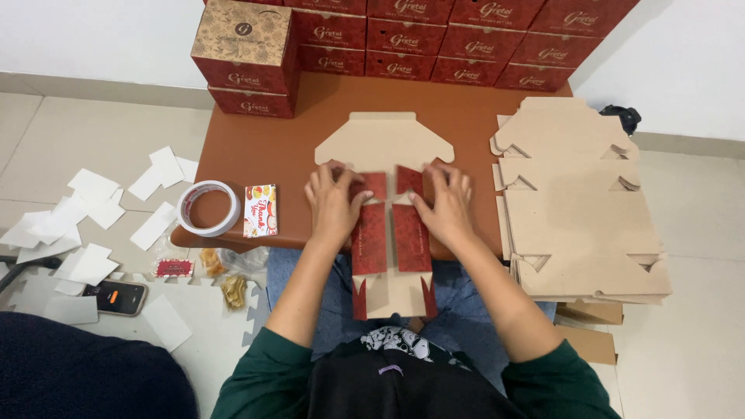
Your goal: Folding cardboard blanks into small decorative boxes and applying 'Thank You' stickers to seal them.
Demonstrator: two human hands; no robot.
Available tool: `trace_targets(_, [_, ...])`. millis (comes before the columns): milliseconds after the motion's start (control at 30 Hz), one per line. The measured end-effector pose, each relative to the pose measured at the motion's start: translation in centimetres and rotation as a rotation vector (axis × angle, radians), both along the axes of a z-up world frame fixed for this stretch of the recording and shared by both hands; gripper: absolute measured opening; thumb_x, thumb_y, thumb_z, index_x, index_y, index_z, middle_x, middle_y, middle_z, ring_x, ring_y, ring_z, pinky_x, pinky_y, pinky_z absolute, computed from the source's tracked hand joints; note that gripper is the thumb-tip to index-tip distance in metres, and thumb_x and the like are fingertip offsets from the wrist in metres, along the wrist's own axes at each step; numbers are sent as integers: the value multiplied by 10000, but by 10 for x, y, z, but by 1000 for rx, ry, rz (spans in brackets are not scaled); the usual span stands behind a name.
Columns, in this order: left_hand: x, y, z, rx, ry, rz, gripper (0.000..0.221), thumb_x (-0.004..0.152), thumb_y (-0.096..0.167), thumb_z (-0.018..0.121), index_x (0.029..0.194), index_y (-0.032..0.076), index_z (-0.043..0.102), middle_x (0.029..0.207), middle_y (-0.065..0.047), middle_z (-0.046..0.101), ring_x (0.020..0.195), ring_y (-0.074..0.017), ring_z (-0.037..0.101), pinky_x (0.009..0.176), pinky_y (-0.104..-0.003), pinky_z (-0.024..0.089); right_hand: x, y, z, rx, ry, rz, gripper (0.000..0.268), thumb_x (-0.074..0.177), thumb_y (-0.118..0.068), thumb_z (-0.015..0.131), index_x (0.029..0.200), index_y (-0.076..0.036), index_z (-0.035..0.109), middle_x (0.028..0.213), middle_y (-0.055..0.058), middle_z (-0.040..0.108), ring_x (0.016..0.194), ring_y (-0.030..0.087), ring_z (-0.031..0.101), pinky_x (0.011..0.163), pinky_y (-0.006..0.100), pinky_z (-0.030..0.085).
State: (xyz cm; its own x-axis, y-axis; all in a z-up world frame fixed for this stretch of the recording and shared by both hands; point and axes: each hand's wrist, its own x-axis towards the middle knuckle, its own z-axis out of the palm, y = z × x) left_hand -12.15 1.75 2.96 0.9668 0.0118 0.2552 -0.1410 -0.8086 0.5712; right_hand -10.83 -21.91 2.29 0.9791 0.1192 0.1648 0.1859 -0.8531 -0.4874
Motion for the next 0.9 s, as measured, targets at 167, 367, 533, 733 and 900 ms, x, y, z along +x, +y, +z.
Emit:
trace_targets(167, [28,6,-4,-110,-36,197,176,976,320,659,1051,178,587,1434,-103,363,1391,-376,289,1156,-541,210,15,-4,19,111,122,-97,1011,835,-556,774,1605,-155,255,1586,330,186,1509,470,88,1174,610,100])
trace_targets(367, [61,12,-24,-70,130,253,571,943,295,724,1366,101,394,1455,-225,387,1451,-365,271,1182,-553,81,32,-1,22,363,127,44,1114,762,-504,858,1613,-170,221,1568,270,265,1500,484,183,1213,632,89])
trace_targets(533, [56,10,-6,-200,56,160,755,870,114,785,1479,85,340,1330,-235,453,1300,-439,438,1078,-543,304,29,12,33,497,62,242,1255,731,-296,934,1631,-153,71,1532,268,210,1446,458,368,1201,650,225])
trace_targets(733, [59,9,-12,-113,65,146,879,854,168,813,1543,57,279,1389,-232,423,1293,-418,442,1051,-492,338,40,22,31,67,208,462,740,1057,-567,245,1625,-97,178,1672,167,210,1552,290,164,1251,508,13])
trace_targets(900, [53,8,-13,-23,53,135,874,881,223,789,1555,29,266,1371,-217,467,1274,-381,476,1026,-459,378,74,45,15,-234,245,365,766,1060,-599,140,1626,-85,180,1700,121,122,1571,243,99,1263,492,13])
